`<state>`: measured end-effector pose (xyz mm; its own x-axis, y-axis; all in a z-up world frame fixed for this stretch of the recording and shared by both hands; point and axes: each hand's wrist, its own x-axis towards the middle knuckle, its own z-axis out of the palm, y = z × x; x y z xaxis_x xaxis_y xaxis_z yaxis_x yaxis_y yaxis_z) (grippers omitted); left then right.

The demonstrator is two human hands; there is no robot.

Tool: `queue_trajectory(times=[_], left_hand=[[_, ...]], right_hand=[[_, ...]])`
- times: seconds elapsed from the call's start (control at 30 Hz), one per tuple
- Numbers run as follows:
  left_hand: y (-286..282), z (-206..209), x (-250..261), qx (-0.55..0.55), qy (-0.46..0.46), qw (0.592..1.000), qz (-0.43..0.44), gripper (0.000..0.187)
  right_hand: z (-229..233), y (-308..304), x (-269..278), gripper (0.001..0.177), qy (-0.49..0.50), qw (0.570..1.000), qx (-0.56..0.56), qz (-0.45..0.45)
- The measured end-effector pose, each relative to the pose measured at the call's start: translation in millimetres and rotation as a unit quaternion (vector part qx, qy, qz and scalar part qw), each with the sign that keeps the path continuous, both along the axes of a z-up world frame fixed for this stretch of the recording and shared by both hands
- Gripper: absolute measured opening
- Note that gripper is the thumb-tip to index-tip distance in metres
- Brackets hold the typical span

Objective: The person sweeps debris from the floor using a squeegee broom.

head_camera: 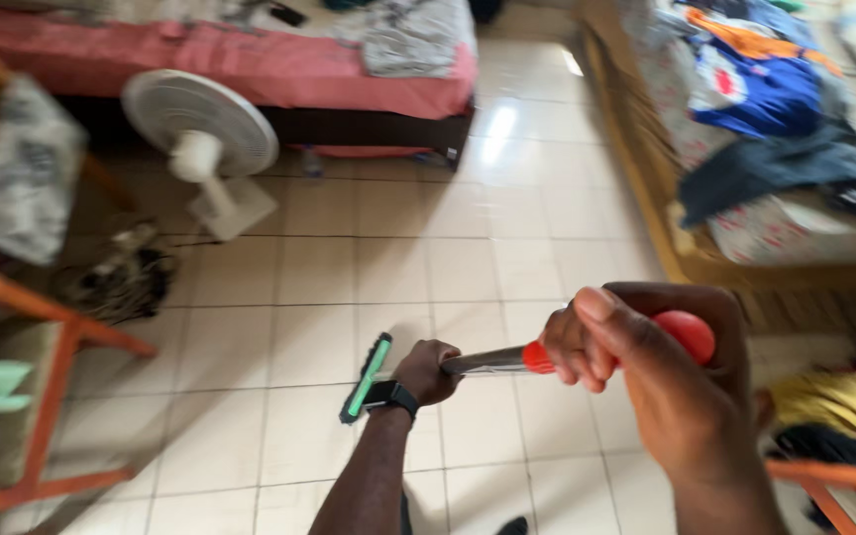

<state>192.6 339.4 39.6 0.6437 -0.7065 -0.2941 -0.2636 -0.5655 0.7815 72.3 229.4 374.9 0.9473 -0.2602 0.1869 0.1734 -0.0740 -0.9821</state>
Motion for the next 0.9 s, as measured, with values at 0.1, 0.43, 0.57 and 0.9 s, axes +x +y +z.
queue_trajectory(times=[0.1,0.43,0.57,0.9], left_hand=[[77.2,-25.6,30.0,-0.062,-0.109,0.991,0.05,0.014],[342.3,-52.4,19.7,0.197,-0.048,0.92,0.336,0.032],[340.9,-88.5,-6.1,0.206,-0.07,0.914,0.341,0.038],[255.4,-139.4,-4.4,0.072,-0.065,0.948,0.304,0.018]], right_hand=[[-26.1,46.1,17.6,0.046,-0.02,0.998,0.039,0.05],[-169.5,230.2,31.5,0.022,-0.064,0.962,0.074,0.254],[-195.8,238.6,28.4,0.023,-0.07,0.955,0.036,0.286],[-106.1,132.5,29.9,0.018,0.065,0.942,-0.013,0.329]])
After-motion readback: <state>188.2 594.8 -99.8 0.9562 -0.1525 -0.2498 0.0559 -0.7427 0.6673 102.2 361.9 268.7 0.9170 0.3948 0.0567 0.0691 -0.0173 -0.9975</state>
